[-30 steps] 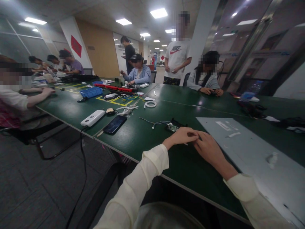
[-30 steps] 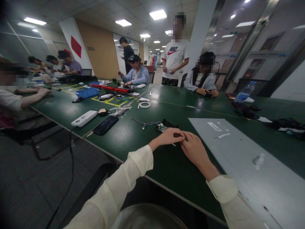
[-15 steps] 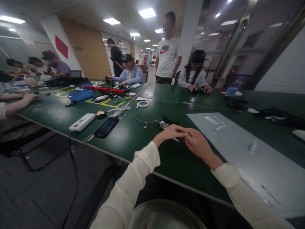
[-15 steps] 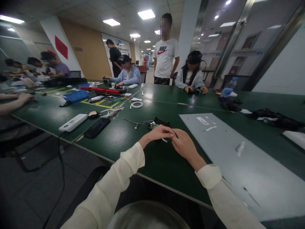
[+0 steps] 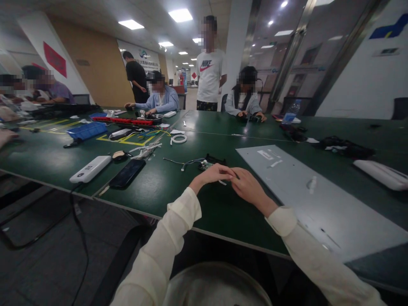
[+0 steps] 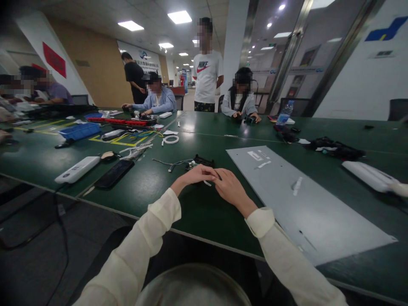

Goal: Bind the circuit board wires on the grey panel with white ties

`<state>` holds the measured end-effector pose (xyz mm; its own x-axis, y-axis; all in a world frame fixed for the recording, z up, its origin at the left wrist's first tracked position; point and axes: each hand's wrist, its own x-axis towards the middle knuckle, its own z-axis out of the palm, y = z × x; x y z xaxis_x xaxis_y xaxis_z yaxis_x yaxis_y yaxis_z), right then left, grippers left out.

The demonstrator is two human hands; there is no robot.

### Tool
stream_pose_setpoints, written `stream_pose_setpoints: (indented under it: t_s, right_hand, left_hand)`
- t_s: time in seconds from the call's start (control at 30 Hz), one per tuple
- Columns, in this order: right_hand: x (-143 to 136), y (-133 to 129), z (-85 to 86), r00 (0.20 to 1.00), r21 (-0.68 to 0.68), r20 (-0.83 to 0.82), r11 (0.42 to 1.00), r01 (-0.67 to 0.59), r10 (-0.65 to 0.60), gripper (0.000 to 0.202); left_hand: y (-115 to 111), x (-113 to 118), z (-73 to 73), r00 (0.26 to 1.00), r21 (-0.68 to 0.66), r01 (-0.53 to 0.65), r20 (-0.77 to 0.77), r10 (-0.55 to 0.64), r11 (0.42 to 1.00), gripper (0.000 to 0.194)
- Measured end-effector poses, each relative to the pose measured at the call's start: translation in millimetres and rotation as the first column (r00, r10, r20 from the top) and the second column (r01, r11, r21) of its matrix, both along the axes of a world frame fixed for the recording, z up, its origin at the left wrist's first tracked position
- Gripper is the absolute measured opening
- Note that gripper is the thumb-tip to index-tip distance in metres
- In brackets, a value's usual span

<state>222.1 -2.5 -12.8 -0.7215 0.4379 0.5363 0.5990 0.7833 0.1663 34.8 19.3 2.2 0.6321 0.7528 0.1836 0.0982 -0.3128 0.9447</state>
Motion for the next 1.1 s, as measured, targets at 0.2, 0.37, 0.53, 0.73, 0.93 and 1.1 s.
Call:
stream_pose_setpoints:
  t_s: [0.2,0.37,0.53,0.73,0.93,1.1]
  right_hand:
    - [-2,-2,1.8,1.000,-0.026,0.003,0.999,0.020,-0.020,0.030]
    - [-4,0,-2.2,0.999,-0.033,0.002,0.999,0.032,-0.032,0.033]
    - [-2,2,-4.4,1.000,-0.045,0.018,0.999,0.009,-0.009,0.034]
    - [-4,1,-2.9,1.000,-0.084,-0.017,0.996,0.017,-0.018,0.032]
    - [-3,-2,1.5,1.000,-0.116,-0.024,0.993,0.008,-0.011,0.030]
    - [-1,-2,2.6,1.000,-0.111,-0.001,0.994,0.020,-0.021,0.026]
  left_hand:
    - [2,0,-2.8,0.999,0.002,-0.046,-0.016,0.046,0.999,0.026]
    - [4,3,-8.7,0.996,0.033,-0.071,-0.053,0.072,0.997,0.029]
    - [11,1,-14.6,1.000,0.033,-0.030,-0.004,0.030,0.999,0.024]
    - [7,3,-12.6,0.997,0.043,-0.065,-0.042,0.066,0.997,0.025]
    - [6,3,-10.3,0.999,0.033,-0.025,-0.019,0.025,0.999,0.027]
    - [8,2,-10.5,1.000,0.002,-0.014,-0.002,0.014,1.000,0.026]
